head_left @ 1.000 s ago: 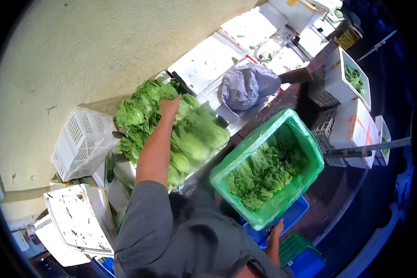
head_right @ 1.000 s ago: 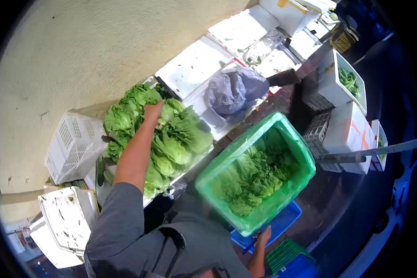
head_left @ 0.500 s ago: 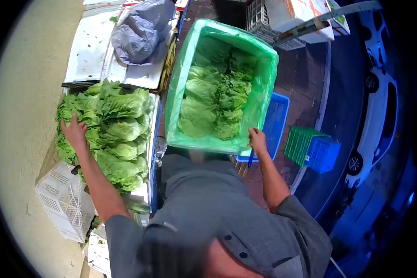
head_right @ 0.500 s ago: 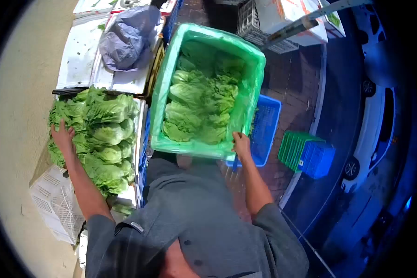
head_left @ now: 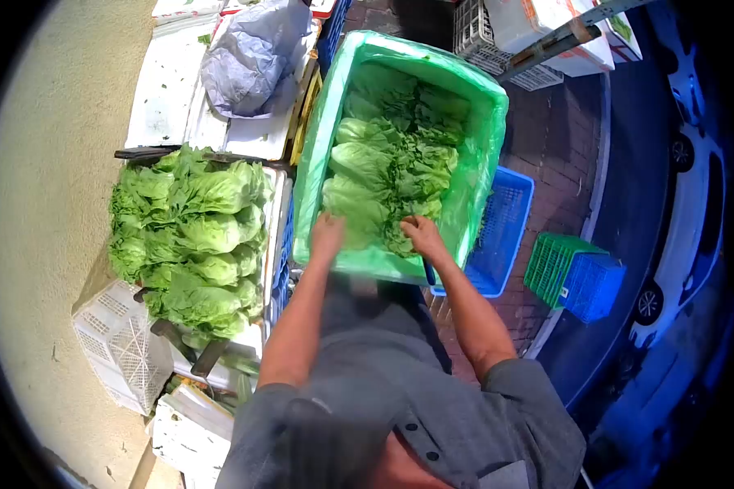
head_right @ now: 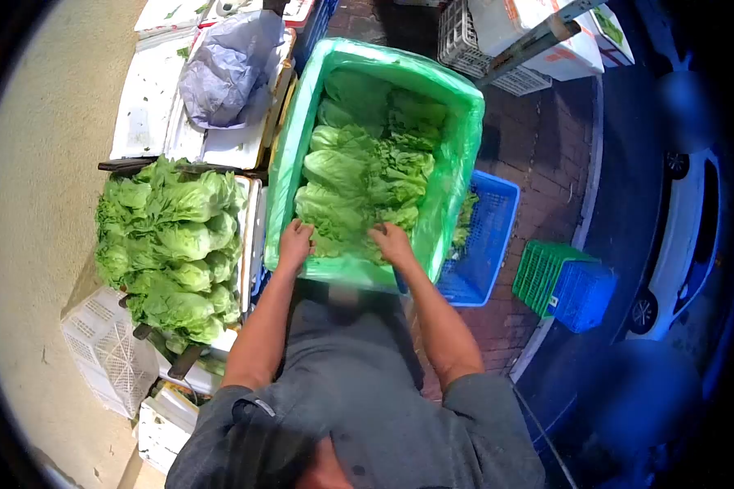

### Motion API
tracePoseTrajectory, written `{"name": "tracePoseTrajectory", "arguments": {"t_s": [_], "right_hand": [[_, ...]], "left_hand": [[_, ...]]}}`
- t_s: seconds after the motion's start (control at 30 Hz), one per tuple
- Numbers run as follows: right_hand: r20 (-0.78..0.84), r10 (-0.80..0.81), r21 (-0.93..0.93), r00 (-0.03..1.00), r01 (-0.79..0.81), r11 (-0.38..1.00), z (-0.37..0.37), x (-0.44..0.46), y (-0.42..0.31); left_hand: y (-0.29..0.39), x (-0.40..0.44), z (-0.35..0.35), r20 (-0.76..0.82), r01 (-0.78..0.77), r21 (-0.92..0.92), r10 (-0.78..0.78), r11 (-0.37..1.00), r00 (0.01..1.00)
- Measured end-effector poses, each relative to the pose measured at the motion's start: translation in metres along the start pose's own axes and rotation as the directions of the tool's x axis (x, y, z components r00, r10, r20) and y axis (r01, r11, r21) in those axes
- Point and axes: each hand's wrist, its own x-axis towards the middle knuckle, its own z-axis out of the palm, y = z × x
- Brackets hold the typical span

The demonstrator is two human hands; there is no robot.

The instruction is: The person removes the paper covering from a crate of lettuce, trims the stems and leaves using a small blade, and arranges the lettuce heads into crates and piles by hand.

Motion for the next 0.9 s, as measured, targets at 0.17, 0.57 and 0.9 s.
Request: {"name": "tracePoseTrajectory", "arguments": {"t_s": [0.17,0.57,0.9], "right_hand": [[0.096,-0.264,-0.242,0.960,0.280,0.929,0.033,0.040,-0.025],[0.446,-0.393,-0.314,0.804,0.552,0.772,0.107,0.127,-0.102],[0.646,-0.222,-0.381,0.730,0.561,0.735,0.116,0.157,-0.110]], "left_hand": [[0.061,-0.010,0.005,-0.115,-0.005,0.303,0.041,0.953,0.993],[0.023,0.017,0.011,-0.072,0.064,0.429,-0.036,0.901,0.997],[0.095,0.001,-0.013,0.049,0.162,0.264,-0.181,0.951,0.982]]}}
